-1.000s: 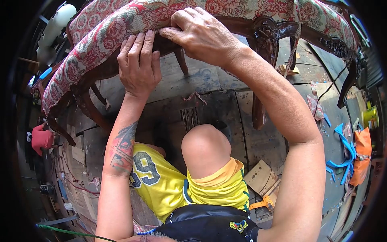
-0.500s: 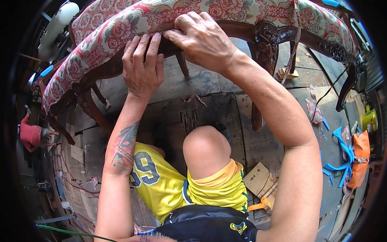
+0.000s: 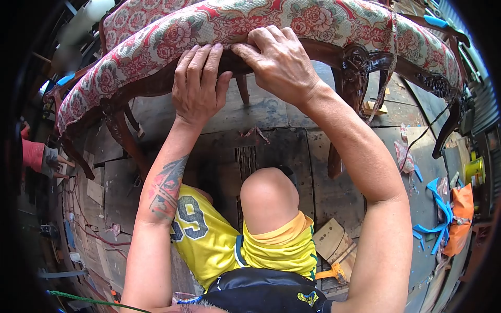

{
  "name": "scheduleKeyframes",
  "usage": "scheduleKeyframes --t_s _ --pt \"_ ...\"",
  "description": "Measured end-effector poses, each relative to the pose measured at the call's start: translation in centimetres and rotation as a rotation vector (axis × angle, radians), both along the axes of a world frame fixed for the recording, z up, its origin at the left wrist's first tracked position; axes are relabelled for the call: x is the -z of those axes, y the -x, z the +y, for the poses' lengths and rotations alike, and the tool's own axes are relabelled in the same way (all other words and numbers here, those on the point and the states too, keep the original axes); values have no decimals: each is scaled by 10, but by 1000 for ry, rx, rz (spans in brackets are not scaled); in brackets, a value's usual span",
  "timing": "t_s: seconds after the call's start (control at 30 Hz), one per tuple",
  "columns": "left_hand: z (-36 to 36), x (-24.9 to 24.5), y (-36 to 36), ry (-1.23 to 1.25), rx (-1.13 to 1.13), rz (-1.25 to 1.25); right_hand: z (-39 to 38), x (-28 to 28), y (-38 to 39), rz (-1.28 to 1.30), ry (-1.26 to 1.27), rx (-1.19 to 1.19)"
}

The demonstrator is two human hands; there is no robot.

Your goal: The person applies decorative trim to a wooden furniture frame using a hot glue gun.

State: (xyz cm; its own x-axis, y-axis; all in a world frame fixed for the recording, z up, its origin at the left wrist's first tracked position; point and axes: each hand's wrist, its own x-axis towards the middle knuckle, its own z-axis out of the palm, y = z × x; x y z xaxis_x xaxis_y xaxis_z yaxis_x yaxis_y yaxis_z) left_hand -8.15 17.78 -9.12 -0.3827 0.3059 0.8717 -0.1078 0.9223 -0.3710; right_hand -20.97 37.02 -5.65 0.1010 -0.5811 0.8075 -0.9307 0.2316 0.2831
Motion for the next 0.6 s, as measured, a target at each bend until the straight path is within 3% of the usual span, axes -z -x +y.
scheduleKeyframes --t_s 0.6 --pt "-4 0 -1 -23 48 26 -6 4 -10 7 66 61"
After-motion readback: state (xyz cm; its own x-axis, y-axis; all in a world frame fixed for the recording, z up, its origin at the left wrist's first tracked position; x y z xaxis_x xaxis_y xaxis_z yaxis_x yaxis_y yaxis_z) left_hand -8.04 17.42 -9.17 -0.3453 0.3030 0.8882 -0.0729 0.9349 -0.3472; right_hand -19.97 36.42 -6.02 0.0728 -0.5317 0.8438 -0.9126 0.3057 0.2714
